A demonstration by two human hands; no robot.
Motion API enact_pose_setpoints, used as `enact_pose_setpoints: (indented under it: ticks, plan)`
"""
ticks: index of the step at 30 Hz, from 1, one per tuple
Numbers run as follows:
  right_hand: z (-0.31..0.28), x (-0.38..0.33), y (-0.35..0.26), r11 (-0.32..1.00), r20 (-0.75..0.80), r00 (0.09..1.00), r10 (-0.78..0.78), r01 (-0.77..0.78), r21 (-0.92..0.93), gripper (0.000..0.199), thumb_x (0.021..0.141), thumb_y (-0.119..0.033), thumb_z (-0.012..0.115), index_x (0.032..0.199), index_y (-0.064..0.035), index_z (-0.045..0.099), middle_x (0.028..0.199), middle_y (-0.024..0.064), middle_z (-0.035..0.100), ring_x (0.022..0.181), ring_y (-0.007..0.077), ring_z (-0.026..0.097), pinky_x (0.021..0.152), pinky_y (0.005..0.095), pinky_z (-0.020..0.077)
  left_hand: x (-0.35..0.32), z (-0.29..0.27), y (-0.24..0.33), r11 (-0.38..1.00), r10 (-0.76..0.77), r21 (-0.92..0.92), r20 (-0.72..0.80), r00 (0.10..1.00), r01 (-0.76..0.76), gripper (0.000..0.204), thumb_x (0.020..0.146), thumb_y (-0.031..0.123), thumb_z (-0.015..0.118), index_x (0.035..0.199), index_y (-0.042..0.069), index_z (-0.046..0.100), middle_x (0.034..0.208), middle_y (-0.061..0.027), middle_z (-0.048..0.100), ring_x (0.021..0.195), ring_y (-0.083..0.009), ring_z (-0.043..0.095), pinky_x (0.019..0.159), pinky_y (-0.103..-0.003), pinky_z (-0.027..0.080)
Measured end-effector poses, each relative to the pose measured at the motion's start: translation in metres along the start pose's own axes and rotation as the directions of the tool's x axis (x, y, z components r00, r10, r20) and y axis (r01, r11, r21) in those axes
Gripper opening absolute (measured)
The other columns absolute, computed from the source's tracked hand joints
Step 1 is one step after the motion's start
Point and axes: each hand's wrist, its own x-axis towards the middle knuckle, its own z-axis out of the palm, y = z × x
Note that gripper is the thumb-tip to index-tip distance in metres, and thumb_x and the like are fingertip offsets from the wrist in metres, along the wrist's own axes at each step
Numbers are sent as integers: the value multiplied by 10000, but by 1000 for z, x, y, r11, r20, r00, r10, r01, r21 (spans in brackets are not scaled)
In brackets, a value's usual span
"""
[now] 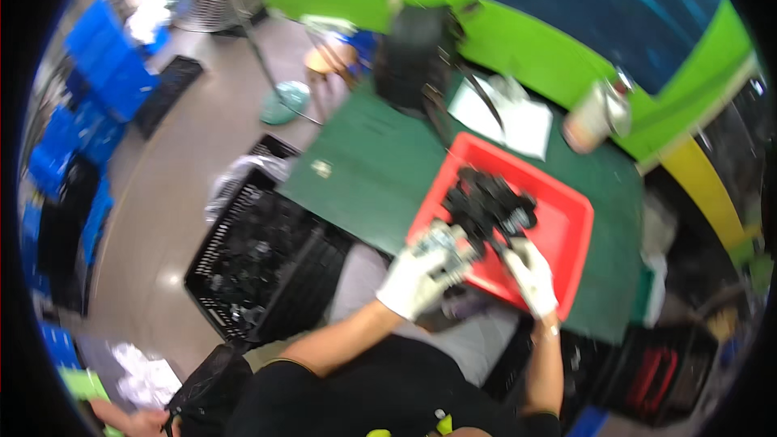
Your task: The person sorts black plastic components by hand, transferring them from a red tray into a black crate.
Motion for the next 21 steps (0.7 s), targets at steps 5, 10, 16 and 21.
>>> enact_pose_setpoints:
  ticks: [5, 10, 16, 21]
  plan:
    - [23, -12, -15, 936, -27, 999, 25, -14, 352, 355, 889, -201, 595, 1133, 49, 533, 912, 85, 629, 762, 121, 598, 717, 264, 490, 11, 6, 2, 987, -34, -159, 23, 999, 37, 408, 936, 352, 511, 1248, 94, 461, 1279, -160, 510, 1214, -347, 482, 973, -515, 442]
    - [30, -24, -14, 987, -189, 981, -47, 75, 143, 363, 801, -184, 700, 1080, 17, 584, 841, 45, 600, 722, 108, 564, 643, 276, 467, 16, 14, -12, 972, -84, -224, -34, 996, 74, 459, 943, 425, 464, 1246, 80, 464, 1301, -203, 461, 1191, -356, 477, 981, -556, 397]
    - [44, -37, -34, 948, -303, 906, -296, 239, -211, 364, 711, -185, 748, 1019, -38, 621, 851, 93, 583, 708, 211, 589, 646, 316, 478, 17, 5, -25, 969, -106, -228, -25, 994, 97, 496, 947, 462, 432, 1266, 83, 455, 1287, -169, 484, 1185, -324, 479, 971, -532, 399]
    - [46, -37, -37, 924, -298, 896, -330, 242, -297, 347, 707, -194, 743, 1005, -56, 631, 848, 100, 572, 721, 235, 596, 647, 323, 479, 19, 8, -26, 973, -120, -205, -53, 991, 107, 538, 944, 491, 418, 1286, 75, 427, 1292, -162, 482, 1190, -319, 474, 969, -528, 402]
